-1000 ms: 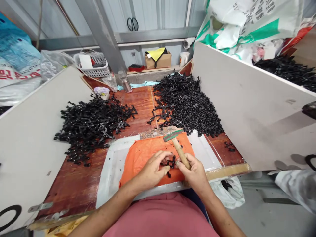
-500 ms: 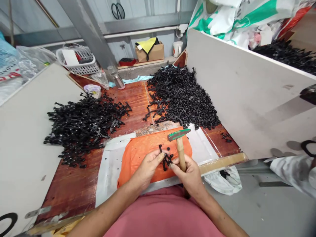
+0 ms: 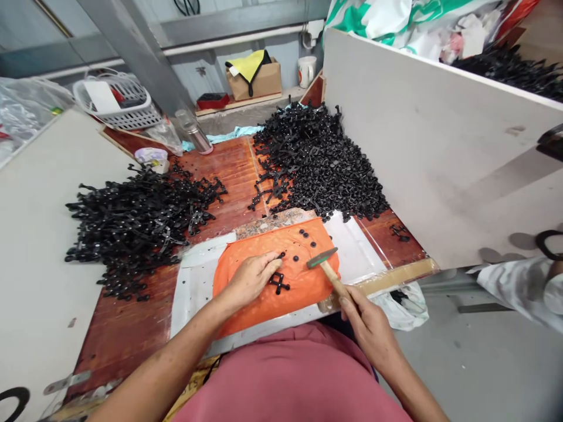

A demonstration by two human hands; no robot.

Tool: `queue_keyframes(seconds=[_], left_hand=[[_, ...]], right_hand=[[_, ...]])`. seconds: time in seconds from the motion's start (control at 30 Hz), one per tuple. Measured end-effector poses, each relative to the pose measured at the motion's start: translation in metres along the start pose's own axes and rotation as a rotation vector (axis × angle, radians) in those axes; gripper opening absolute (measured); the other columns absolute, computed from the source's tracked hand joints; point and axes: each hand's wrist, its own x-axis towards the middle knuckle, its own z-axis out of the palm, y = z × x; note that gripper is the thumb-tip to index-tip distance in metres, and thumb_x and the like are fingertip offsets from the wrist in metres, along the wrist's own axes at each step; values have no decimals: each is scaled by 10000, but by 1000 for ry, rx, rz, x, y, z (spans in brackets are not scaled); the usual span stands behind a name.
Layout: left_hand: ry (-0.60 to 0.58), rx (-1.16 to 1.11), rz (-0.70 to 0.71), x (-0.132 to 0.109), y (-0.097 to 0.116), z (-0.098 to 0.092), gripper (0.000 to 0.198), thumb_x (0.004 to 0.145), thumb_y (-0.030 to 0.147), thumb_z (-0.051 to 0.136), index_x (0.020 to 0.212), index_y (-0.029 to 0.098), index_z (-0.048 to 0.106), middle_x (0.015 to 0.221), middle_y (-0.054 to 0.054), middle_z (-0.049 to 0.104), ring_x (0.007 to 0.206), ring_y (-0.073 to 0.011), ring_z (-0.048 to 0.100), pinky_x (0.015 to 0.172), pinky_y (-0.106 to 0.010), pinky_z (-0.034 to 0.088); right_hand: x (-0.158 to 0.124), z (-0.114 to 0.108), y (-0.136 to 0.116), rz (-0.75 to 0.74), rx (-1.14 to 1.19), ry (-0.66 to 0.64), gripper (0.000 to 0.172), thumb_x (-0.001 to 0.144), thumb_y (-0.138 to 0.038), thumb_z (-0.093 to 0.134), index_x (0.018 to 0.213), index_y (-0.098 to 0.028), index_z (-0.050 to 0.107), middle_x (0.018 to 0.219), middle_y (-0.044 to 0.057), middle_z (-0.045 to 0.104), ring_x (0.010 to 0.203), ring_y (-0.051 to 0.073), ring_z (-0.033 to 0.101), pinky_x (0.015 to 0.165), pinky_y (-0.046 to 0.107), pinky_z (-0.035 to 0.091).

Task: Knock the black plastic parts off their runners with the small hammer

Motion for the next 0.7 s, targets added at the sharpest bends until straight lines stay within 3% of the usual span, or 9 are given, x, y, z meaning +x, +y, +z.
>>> queue_keyframes(seconds=[0.07,0.17,0.33,0.7], left_hand=[[-9,111,19,4,4,2,334,1008,368,384,752,216,537,711,-3,600,692,-179,542,675,-283,340],[-37,319,44,9,12,6,370,1026,339,342,744,210,543,786,-39,661,802,-214,580,776,-322,352],[-3,521,17,9,19,8,381,1041,326,331,745,206,538,821,-57,674,826,-231,575,805,-355,336],[-19,329,105,19,3,23,374,1037,282,292,786,202,557,810,-55,678,789,-202,608,773,-307,402]], right_hand=[[-7,0,7,-4,-123,-2,432,1042,-401,410,1420,-314,601,1068,23,782,904,208,744,751,286,558],[-12,6,14,-26,-206,15,464,1049,-371,393,1493,-379,529,1372,0,685,1169,227,700,888,315,574],[-12,13,21,-28,-277,57,468,1037,-381,406,1483,-353,545,1309,6,720,1050,247,752,832,351,613],[-12,15,19,-56,-311,95,451,1034,-366,422,1455,-328,576,1164,23,781,940,257,777,745,353,614]])
